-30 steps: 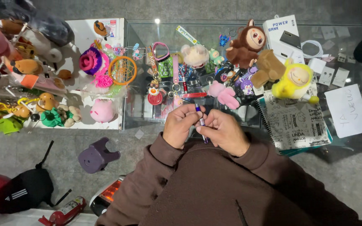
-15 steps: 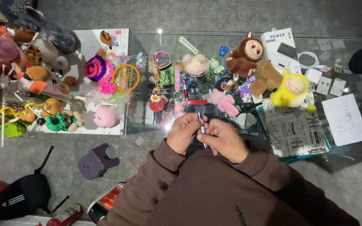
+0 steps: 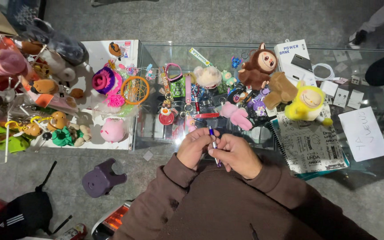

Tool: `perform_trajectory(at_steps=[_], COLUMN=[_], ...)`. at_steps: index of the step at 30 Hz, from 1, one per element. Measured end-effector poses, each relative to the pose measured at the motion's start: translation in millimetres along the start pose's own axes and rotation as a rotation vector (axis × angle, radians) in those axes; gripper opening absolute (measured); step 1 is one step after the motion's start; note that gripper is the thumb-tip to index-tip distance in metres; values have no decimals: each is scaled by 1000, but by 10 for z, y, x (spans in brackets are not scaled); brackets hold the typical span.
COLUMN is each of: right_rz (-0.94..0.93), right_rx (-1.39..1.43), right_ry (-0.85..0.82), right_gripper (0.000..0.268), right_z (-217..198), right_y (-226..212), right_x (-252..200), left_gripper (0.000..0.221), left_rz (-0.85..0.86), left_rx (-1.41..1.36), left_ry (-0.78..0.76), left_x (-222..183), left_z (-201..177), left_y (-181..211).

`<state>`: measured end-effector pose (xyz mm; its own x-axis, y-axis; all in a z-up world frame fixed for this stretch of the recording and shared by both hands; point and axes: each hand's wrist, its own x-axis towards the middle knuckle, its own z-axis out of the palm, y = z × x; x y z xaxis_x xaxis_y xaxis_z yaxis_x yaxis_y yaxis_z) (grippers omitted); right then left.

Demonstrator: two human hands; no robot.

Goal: The person cleans a blue object with a green cloth and tests multiple small lighters and a blue pen by clicking them.

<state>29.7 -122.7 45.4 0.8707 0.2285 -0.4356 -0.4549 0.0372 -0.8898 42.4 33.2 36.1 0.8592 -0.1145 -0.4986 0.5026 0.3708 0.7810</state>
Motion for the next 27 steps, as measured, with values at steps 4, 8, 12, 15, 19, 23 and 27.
perform_trajectory(at_steps=[4, 8, 12, 15, 19, 23, 27], right_rz=[-4, 9, 6, 11, 12, 20, 20], right_rx=[9, 28, 16, 11, 13, 14, 3], right_ry=[7, 24, 16, 12, 7, -2, -8], right_gripper=[25, 25, 25, 25, 24, 24, 25], right_z=[-7, 2, 16, 15, 1, -4, 2], right_y=[1, -51, 5, -49, -26, 24, 58], right_x=[10, -20, 4, -30, -18, -1, 0], left_gripper=[28, 27, 26, 24, 24, 21, 19], left_rz=[11, 22, 30, 31, 23, 9, -12], left_rx=[-24, -44, -48, -23, 29, 24, 124], left_ry=[-18, -35, -37, -18, -31, 16, 64], left_x=[7, 0, -3, -20, -14, 29, 48], left_z=[5, 19, 7, 29, 24, -21, -30], left_y=[-2, -15, -16, 13, 27, -29, -29])
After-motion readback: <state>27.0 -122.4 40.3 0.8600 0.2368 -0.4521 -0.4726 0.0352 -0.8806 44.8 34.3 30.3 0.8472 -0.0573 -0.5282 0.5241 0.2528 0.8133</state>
